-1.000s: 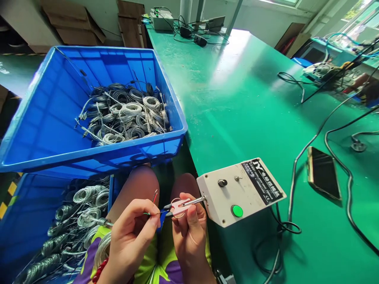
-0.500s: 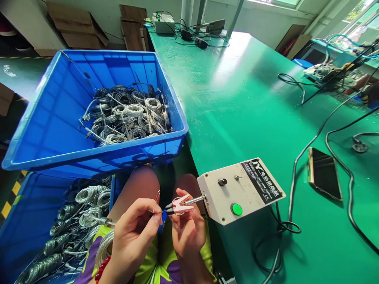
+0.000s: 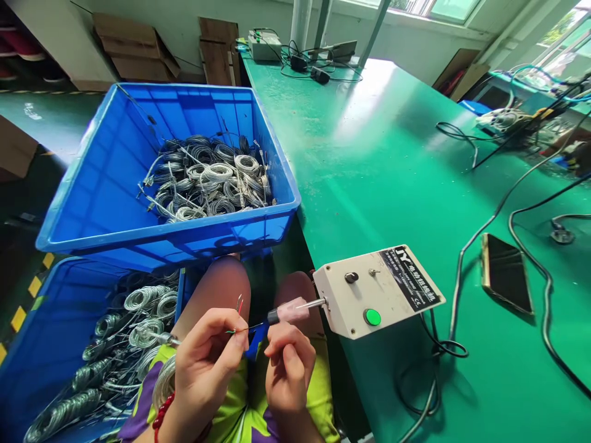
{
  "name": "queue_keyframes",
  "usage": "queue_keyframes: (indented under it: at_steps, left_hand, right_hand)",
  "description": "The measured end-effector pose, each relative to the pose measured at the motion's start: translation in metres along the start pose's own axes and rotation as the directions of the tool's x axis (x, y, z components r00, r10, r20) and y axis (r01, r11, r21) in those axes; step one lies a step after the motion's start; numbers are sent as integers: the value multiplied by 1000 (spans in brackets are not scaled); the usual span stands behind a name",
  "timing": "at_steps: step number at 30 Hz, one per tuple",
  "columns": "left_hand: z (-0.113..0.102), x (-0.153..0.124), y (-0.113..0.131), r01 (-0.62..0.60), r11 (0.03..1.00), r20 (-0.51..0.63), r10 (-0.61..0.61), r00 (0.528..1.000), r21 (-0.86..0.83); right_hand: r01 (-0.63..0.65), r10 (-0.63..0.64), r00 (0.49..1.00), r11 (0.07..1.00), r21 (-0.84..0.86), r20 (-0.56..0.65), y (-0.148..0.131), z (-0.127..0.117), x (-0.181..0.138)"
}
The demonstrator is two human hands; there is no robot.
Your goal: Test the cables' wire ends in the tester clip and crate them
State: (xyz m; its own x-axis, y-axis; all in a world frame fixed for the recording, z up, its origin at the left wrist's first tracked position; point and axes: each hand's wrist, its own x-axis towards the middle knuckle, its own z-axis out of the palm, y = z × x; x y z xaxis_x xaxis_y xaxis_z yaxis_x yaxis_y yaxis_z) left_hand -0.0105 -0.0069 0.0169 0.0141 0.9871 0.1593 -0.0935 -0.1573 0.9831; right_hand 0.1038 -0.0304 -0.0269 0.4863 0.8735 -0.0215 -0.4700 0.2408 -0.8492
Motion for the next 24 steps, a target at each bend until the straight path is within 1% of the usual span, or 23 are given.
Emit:
queue_keyframes:
  at_steps: [1, 3, 5, 7, 10, 13, 17, 19, 21, 22, 23, 24]
  left_hand:
    - [-2, -2, 1, -21, 1000, -8, 21, 1000, 6]
    - [-6, -6, 2, -73, 997, -1, 73, 997, 16]
    - [-9, -9, 2, -132, 991, 29, 131, 991, 22]
    - [-12, -10, 2, -182, 983, 80, 180, 980, 20]
    - [-14, -10, 2, -235, 971, 139, 229, 963, 32]
    - [-14, -8, 3, -264, 964, 160, 255, 954, 39]
    - [-14, -5, 4, -286, 957, 211, 290, 933, -52]
    - [-14, -3, 6, -293, 952, 258, 306, 916, -88]
    - [-14, -1, 8, -303, 949, 293, 317, 902, -93]
    - [-14, 0, 9, -309, 947, 295, 320, 900, -84]
    - [-14, 1, 9, -315, 946, 288, 322, 902, -72]
    - [-14, 1, 10, -321, 945, 269, 324, 907, -57]
  right_hand:
    - [49, -48, 999, 998, -46, 15, -4, 2, -5]
    - [125, -122, 992, 973, -197, 28, -12, 6, -15]
    - [140, -144, 989, 927, -349, 13, -18, 9, -25]
    - [129, -130, 991, 899, -420, 25, -22, 11, -33]
    - [133, -111, 991, 911, -390, 77, -27, 15, -38]
    - [98, -86, 995, 919, -382, 47, -31, 19, -36]
    - [105, -92, 994, 929, -355, 52, -38, 19, -30]
    - [67, -44, 996, 933, -353, 71, -43, 17, -26]
    - [15, 31, 993, 924, -382, 115, -49, 16, -21]
    - [10, 52, 989, 913, -407, 141, -51, 16, -19]
    - [28, 46, 986, 899, -436, 158, -54, 16, -17]
    - [68, 12, 986, 882, -467, 167, -55, 17, -15]
